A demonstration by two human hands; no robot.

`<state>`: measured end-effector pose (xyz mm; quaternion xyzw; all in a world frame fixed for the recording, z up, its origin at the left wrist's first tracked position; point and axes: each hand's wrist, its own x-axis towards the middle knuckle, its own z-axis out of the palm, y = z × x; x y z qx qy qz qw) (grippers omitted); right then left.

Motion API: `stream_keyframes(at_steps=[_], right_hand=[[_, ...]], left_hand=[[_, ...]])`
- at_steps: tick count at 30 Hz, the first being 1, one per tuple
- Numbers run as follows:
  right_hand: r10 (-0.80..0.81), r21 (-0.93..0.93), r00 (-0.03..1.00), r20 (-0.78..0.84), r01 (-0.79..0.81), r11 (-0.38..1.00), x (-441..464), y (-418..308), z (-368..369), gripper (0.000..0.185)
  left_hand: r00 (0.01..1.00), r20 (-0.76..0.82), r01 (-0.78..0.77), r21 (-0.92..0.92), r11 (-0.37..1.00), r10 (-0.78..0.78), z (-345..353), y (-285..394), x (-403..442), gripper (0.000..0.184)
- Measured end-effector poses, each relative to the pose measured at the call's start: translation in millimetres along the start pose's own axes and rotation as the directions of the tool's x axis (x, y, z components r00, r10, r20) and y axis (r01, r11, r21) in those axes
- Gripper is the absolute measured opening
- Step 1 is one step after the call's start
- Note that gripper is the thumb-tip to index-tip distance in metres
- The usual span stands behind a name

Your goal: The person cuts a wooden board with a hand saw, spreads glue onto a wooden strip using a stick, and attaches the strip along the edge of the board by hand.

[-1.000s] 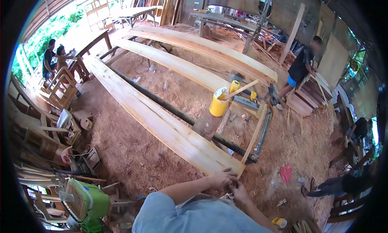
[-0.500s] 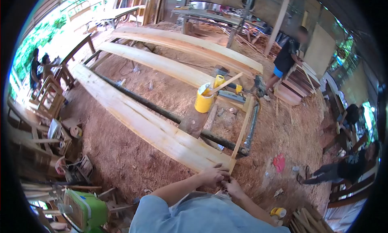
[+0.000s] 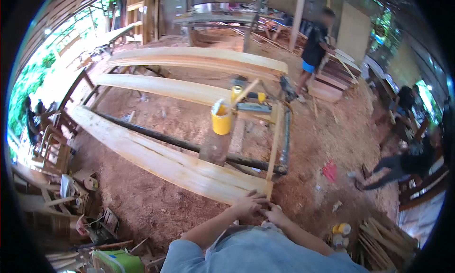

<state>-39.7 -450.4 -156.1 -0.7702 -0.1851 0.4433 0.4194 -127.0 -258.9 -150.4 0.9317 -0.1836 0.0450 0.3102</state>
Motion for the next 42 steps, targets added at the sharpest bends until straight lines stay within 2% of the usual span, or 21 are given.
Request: stream_keyframes(at_steps=[2,4,5,7,9,10,11,13,15,17,18,20,21,22,23,24,29,33,35,39,42], right_hand=[[-0.011,-0.099,0.997,0.073,0.018,0.995,-2,-30,-4,0.038],[0.132,-0.015,0.991,0.001,-0.132,0.991,0,-14,0,0.034],[0.105,-0.041,0.994,0.021,-0.104,0.994,1,-22,-1,0.034],[0.163,0.159,0.986,0.035,-0.166,0.973,-9,-45,1,0.039],[0.119,0.172,0.993,0.008,-0.119,0.978,6,-30,0,0.038],[0.082,0.246,0.996,0.037,-0.089,0.965,6,-30,1,0.037],[0.045,0.325,0.997,0.062,-0.063,0.944,2,-34,4,0.037],[0.049,0.239,0.998,0.028,-0.055,0.969,-10,-53,8,0.033],[-0.052,0.120,0.998,0.025,0.048,0.992,-23,-74,6,0.030],[-0.102,0.025,0.991,0.083,0.100,0.995,-35,-97,-2,0.036],[-0.367,-0.069,0.924,0.105,0.375,0.924,32,17,3,0.041],[-0.237,0.067,0.963,0.126,0.230,0.971,6,-17,-1,0.046],[-0.194,-0.253,0.981,0.010,0.190,0.949,8,-11,3,0.047],[-0.266,-0.042,0.961,0.073,0.269,0.962,0,-20,-1,0.048],[-0.253,-0.004,0.967,-0.020,0.253,0.968,-3,-15,1,0.048],[-0.236,-0.031,0.970,-0.060,0.234,0.972,-3,-14,1,0.047],[-0.105,-0.107,0.990,-0.098,0.094,0.990,-3,-11,7,0.046],[-0.258,-0.068,0.955,-0.145,0.250,0.966,-9,-18,6,0.047],[-0.116,-0.066,0.987,-0.108,0.110,0.992,-21,-32,1,0.047],[-0.118,-0.024,0.991,-0.058,0.116,0.993,1,-12,8,0.054],[-0.109,-0.205,0.989,-0.096,0.088,0.975,13,-1,9,0.062]], left_hand=[[0.999,0.035,0.025,0.037,0.999,-0.026,-7,2,1,0.033],[0.997,0.060,0.049,0.065,0.997,-0.053,-7,2,0,0.026],[0.999,0.034,0.027,0.075,0.997,-0.029,-2,1,1,0.026],[1.000,-0.009,0.015,0.101,0.995,-0.014,-10,-3,1,0.025],[0.999,-0.018,0.036,0.026,0.999,-0.035,-31,17,3,0.024],[0.990,0.125,0.061,0.070,0.996,-0.069,-49,26,4,0.041],[0.989,0.138,0.051,0.063,0.997,-0.059,-44,25,4,0.041],[0.996,0.073,0.054,0.063,0.997,-0.059,-33,17,1,0.041],[0.978,0.198,0.040,0.149,0.988,-0.070,-39,21,-2,0.044],[0.999,0.007,0.037,0.052,0.998,-0.037,-30,17,-4,0.039],[0.996,0.074,-0.055,0.033,0.998,0.052,-25,16,-2,0.039],[0.998,0.021,0.058,0.088,0.994,-0.060,-13,8,0,0.038],[0.994,0.098,-0.055,0.074,0.996,0.047,-13,9,5,0.038],[0.999,0.052,-0.003,0.096,0.995,-0.002,-18,15,7,0.038],[0.998,-0.006,0.066,0.117,0.991,-0.066,-23,21,10,0.037],[0.999,0.046,0.003,0.114,0.993,-0.008,-25,25,15,0.037],[0.998,-0.057,0.025,0.132,0.991,-0.017,-32,35,19,0.027],[0.999,-0.050,0.003,0.154,0.988,0.005,-27,29,17,0.034],[0.999,-0.049,0.003,0.154,0.988,0.005,-30,32,17,0.034],[0.998,-0.058,0.000,0.120,0.993,0.007,-27,32,15,0.031],[0.996,-0.094,0.017,0.191,0.981,0.001,-19,34,11,0.024]])
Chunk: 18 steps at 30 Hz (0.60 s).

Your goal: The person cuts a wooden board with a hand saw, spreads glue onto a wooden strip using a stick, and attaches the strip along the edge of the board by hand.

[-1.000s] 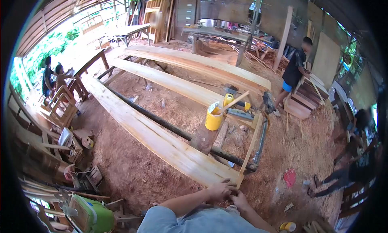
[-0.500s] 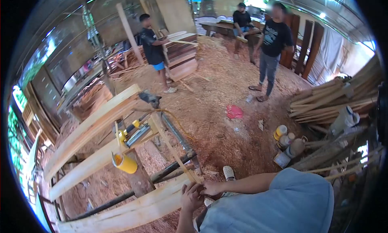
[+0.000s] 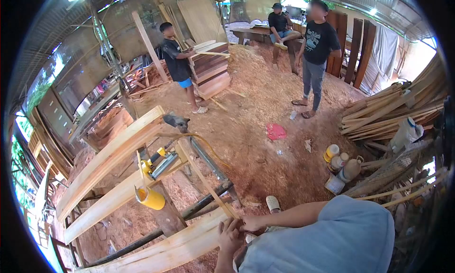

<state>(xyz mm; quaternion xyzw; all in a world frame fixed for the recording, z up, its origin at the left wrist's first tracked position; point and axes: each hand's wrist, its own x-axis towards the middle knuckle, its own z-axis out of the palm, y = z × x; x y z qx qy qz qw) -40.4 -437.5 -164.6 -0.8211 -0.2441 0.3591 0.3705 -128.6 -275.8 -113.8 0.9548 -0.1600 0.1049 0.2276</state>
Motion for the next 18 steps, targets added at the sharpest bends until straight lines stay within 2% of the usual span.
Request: stream_keyframes(at_steps=[3,5,6,9,11,13,15,16,18], right_hand=[[0.033,-0.027,0.999,-0.031,-0.034,0.999,7,8,5,0.063],[0.038,0.127,0.998,0.051,-0.045,0.991,5,9,3,0.065],[0.040,0.123,0.998,0.058,-0.047,0.991,3,8,2,0.065],[0.018,0.195,1.000,-0.002,-0.018,0.981,0,-1,-4,0.059],[0.165,0.224,0.974,0.152,-0.197,0.954,2,-5,-8,0.051],[0.141,0.190,0.981,0.134,-0.165,0.968,2,-4,-11,0.043],[0.035,0.332,0.976,0.215,-0.107,0.937,-11,-25,-32,0.040],[-0.042,0.461,0.955,0.293,-0.102,0.881,5,4,-16,0.038],[-0.058,0.460,0.947,0.316,-0.100,0.882,-2,1,-27,0.038]], left_hand=[[1.000,-0.012,-0.020,0.081,0.997,0.021,-1,3,-1,0.025],[1.000,-0.017,-0.019,0.042,0.999,0.020,-3,5,1,0.025],[1.000,-0.019,-0.011,0.040,0.999,0.012,-3,5,1,0.025],[1.000,-0.018,-0.023,0.039,0.999,0.024,-5,5,3,0.025],[1.000,-0.018,-0.013,-0.007,1.000,0.013,-6,7,4,0.023],[1.000,-0.008,-0.012,0.005,1.000,0.012,-6,7,4,0.022],[1.000,-0.002,-0.003,0.015,1.000,0.003,-3,4,2,0.021],[1.000,0.008,0.002,0.019,1.000,-0.002,-1,3,0,0.020],[0.999,0.028,0.017,0.004,1.000,-0.017,3,-1,-4,0.021]])
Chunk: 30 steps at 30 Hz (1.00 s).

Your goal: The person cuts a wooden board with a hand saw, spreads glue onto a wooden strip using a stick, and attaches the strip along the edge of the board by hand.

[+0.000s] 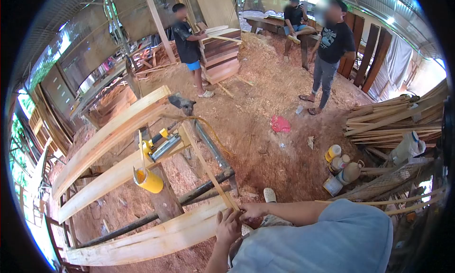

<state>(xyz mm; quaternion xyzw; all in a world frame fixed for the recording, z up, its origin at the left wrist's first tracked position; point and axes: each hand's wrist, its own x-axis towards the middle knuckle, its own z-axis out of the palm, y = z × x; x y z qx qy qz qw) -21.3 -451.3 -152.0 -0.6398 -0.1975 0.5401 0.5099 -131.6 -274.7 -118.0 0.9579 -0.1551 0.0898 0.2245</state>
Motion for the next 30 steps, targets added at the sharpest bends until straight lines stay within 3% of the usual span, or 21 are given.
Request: stream_keyframes(at_steps=[3,8,9,11,14,17,19,21,23,26,30], right_hand=[[-0.043,0.058,0.999,0.026,0.042,0.997,-9,-7,2,0.041],[-0.016,-0.270,0.988,-0.155,-0.027,0.963,0,-3,10,0.033],[-0.019,-0.267,0.986,-0.165,-0.026,0.963,5,2,11,0.033],[0.029,-0.446,0.980,-0.197,-0.116,0.887,11,2,11,0.043],[-0.100,-0.479,0.958,-0.268,-0.042,0.877,1,-2,20,0.037],[-0.045,-0.324,0.955,-0.292,-0.055,0.945,-8,-13,25,0.041],[-0.032,-0.391,0.956,-0.291,-0.088,0.916,-6,-14,23,0.042],[-0.023,-0.455,0.958,-0.285,-0.115,0.883,4,2,23,0.043],[0.050,-0.406,0.961,-0.270,-0.161,0.899,14,11,22,0.045],[-0.034,-0.381,0.971,-0.235,-0.060,0.923,4,4,19,0.047],[-0.047,-0.481,0.975,-0.219,-0.066,0.874,17,17,18,0.051]], left_hand=[[0.999,-0.034,0.003,-0.048,0.999,-0.004,2,-1,-2,0.024],[0.999,0.041,0.008,-0.119,0.993,-0.003,-12,-3,-1,0.028],[0.997,0.074,0.004,-0.098,0.995,0.003,-17,-2,-1,0.029],[0.994,0.104,-0.007,-0.075,0.997,0.015,-18,-5,1,0.029],[0.993,0.121,-0.007,-0.056,0.998,0.013,-6,-13,-3,0.031],[0.995,0.097,0.033,-0.065,0.997,-0.027,-2,-13,-4,0.030],[0.994,0.112,-0.003,0.053,0.999,-0.003,-3,-13,-3,0.030],[0.994,0.106,0.004,0.031,1.000,-0.007,-10,-10,-1,0.029],[0.995,0.098,0.009,0.011,1.000,-0.011,-11,-10,0,0.029],[0.992,0.123,0.008,-0.018,1.000,-0.006,-9,-13,2,0.025],[0.995,0.097,0.000,-0.003,1.000,0.000,-12,-8,4,0.021]])
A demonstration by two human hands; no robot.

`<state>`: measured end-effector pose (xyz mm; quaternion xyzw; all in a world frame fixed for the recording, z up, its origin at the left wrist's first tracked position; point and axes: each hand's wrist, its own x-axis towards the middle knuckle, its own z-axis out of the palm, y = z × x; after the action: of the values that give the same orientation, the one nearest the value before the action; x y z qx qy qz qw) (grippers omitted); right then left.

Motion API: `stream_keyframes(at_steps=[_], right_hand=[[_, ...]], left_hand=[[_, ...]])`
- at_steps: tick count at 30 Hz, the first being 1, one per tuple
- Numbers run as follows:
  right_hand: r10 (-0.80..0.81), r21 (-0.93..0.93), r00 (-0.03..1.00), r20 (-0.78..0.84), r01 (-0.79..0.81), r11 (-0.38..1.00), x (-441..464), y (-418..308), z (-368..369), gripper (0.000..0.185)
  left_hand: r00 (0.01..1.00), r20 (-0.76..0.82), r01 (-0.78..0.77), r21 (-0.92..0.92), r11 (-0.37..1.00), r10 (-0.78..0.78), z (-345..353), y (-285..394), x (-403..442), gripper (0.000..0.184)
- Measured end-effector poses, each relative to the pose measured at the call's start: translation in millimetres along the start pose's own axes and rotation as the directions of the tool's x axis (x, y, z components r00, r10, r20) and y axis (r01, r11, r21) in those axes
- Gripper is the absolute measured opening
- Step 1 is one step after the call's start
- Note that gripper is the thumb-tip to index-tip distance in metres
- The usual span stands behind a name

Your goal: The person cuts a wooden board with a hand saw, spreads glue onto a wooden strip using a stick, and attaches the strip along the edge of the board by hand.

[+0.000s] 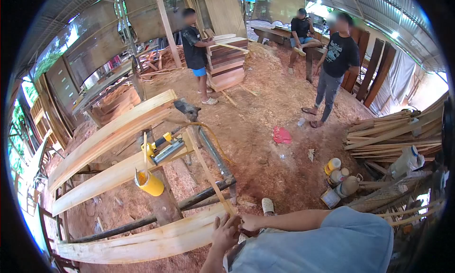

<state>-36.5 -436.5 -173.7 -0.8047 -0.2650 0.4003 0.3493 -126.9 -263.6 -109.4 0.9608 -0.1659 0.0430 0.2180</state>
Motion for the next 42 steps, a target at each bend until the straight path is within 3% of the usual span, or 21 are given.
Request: stream_keyframes(at_steps=[2,3,5,9,11,14,18,20,25,29,31,33,35,36,39,41,42], right_hand=[[0.139,-0.001,0.989,0.044,-0.139,0.990,-2,-4,-3,0.054],[0.135,-0.008,0.989,0.053,-0.135,0.991,-11,-16,-10,0.054],[-0.043,0.034,0.999,-0.015,0.043,0.998,-34,-50,-27,0.058],[0.030,0.097,0.997,0.071,-0.037,0.995,-30,-41,-27,0.060],[0.000,0.097,1.000,-0.006,0.001,0.995,-27,-30,-18,0.064],[0.053,0.079,0.999,0.006,-0.053,0.995,-26,-27,-15,0.066],[-0.033,0.011,0.994,-0.103,0.034,0.999,-35,-43,-20,0.066],[0.008,0.036,1.000,-0.028,-0.006,0.999,-52,-78,-37,0.065],[0.051,0.052,0.999,0.001,-0.051,0.997,-50,-74,-37,0.068],[-0.031,0.009,0.997,-0.065,0.032,0.999,-45,-65,-27,0.067],[0.073,0.174,0.994,0.087,-0.087,0.981,-27,-44,-19,0.061],[0.067,0.231,0.998,-0.005,-0.064,0.971,-33,-56,-22,0.052],[0.096,0.256,0.991,0.091,-0.117,0.960,-28,-45,-18,0.049],[-0.098,0.246,0.994,-0.038,0.104,0.964,8,19,18,0.052],[-0.106,0.193,0.989,-0.106,0.125,0.973,0,16,17,0.052],[-0.094,0.215,0.989,-0.112,0.117,0.970,-4,4,12,0.051],[-0.072,0.161,0.996,-0.055,0.080,0.984,-19,-21,-4,0.053]], left_hand=[[1.000,-0.007,0.000,0.014,1.000,0.000,0,1,-1,0.020],[1.000,-0.021,-0.009,0.015,1.000,0.009,2,0,-1,0.020],[0.999,-0.039,-0.002,0.018,1.000,0.003,2,-1,-3,0.020],[0.999,0.039,0.020,0.033,0.999,-0.021,3,-1,-3,0.022],[0.997,0.067,0.038,0.037,0.999,-0.041,4,-1,-2,0.023],[0.996,0.081,0.020,0.065,0.998,-0.026,2,-2,-4,0.024],[1.000,0.022,0.016,-0.022,1.000,-0.015,-1,-3,-1,0.025],[1.000,-0.004,0.011,-0.062,0.998,-0.012,-3,-3,-1,0.025],[0.999,-0.034,-0.006,-0.019,1.000,0.005,-1,-5,2,0.021],[0.999,-0.046,-0.003,-0.014,1.000,0.002,6,-6,-6,0.019],[1.000,0.008,0.027,-0.002,1.000,-0.027,11,-6,-14,0.020],[0.996,0.073,0.043,-0.012,0.999,-0.042,6,-5,-7,0.021],[0.993,0.116,-0.005,0.017,1.000,0.003,1,-1,-3,0.024],[0.995,0.102,0.011,0.037,0.999,-0.015,3,-1,-2,0.025],[0.996,0.082,0.014,0.073,0.997,-0.020,0,4,-1,0.024],[0.998,0.042,0.041,0.028,0.999,-0.042,-3,6,-1,0.033],[0.998,0.042,0.041,0.031,0.999,-0.042,-4,6,-2,0.033]])
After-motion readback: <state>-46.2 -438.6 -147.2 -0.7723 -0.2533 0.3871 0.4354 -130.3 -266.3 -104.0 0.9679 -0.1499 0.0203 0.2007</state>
